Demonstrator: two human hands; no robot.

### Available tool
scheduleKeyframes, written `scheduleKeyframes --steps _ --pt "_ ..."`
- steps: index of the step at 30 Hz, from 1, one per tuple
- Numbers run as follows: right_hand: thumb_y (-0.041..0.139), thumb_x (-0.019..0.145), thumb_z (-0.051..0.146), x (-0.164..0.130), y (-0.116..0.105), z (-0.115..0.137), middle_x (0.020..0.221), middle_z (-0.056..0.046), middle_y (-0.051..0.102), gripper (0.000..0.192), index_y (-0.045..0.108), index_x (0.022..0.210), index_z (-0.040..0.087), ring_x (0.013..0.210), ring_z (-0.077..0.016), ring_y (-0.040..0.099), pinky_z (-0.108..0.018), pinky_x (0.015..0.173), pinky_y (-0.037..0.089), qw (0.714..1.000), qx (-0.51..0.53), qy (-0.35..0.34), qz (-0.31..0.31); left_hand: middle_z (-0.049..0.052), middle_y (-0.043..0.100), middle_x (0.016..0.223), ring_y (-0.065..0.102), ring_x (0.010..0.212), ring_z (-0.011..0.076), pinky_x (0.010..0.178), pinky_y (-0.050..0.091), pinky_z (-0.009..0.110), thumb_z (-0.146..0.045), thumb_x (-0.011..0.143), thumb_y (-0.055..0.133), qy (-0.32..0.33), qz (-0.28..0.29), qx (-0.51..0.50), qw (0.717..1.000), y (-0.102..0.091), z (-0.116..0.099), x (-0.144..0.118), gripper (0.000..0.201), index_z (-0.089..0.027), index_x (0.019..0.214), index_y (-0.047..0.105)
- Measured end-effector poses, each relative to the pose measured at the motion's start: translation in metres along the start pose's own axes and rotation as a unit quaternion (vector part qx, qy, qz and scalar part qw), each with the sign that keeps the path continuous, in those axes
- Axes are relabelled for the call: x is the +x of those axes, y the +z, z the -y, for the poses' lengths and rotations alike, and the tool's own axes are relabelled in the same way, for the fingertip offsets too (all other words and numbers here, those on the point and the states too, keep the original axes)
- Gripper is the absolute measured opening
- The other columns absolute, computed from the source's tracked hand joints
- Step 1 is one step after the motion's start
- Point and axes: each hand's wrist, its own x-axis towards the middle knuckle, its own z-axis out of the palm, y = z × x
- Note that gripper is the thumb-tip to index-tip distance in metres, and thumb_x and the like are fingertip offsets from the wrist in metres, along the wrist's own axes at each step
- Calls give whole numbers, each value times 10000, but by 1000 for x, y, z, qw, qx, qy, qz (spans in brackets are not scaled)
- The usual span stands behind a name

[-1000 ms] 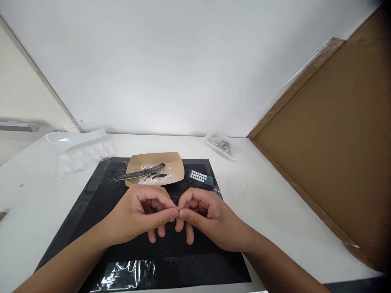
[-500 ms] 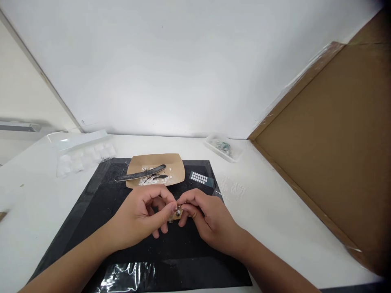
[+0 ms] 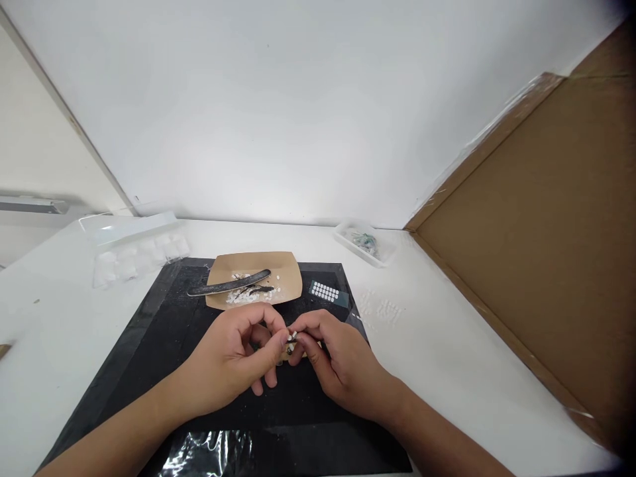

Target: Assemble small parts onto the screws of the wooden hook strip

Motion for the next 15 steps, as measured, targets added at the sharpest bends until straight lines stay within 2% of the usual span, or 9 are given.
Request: scheduleKeyframes --steps 5,10,13,15 --pt "445 1111 223 -2 2 0 843 -15 732 79 507 1159 239 761 -173 736 -321 729 528 999 35 27 3 -19 664 632 656 520 102 452 545 154 -486 1007 677 0 -12 -17 1000 2 2 0 327 -173 935 617" --pt "445 1119 251 -6 5 -1 746 28 683 42 473 1148 238 635 -145 690 -279 644 520 997 67 28 0 -28 643 608 648 503 108 459 538 171 -488 1007 664 4 -15 -1 1000 6 3 -1 324 -178 935 606" --pt "433 1137 289 -5 5 -1 857 4 751 45 453 1133 249 630 -127 696 -256 629 540 989 134 56 8 -8 676 687 664 538 114 493 543 194 -477 1025 632 31 -34 59 997 6 5 1 309 -183 930 614" --pt "444 1139 310 -2 2 -1 939 -7 785 65 475 1125 255 635 -122 698 -257 633 549 986 152 74 10 -2 678 735 667 580 115 530 534 205 -443 1045 603 72 -71 133 986 2 7 4 277 -191 935 629"
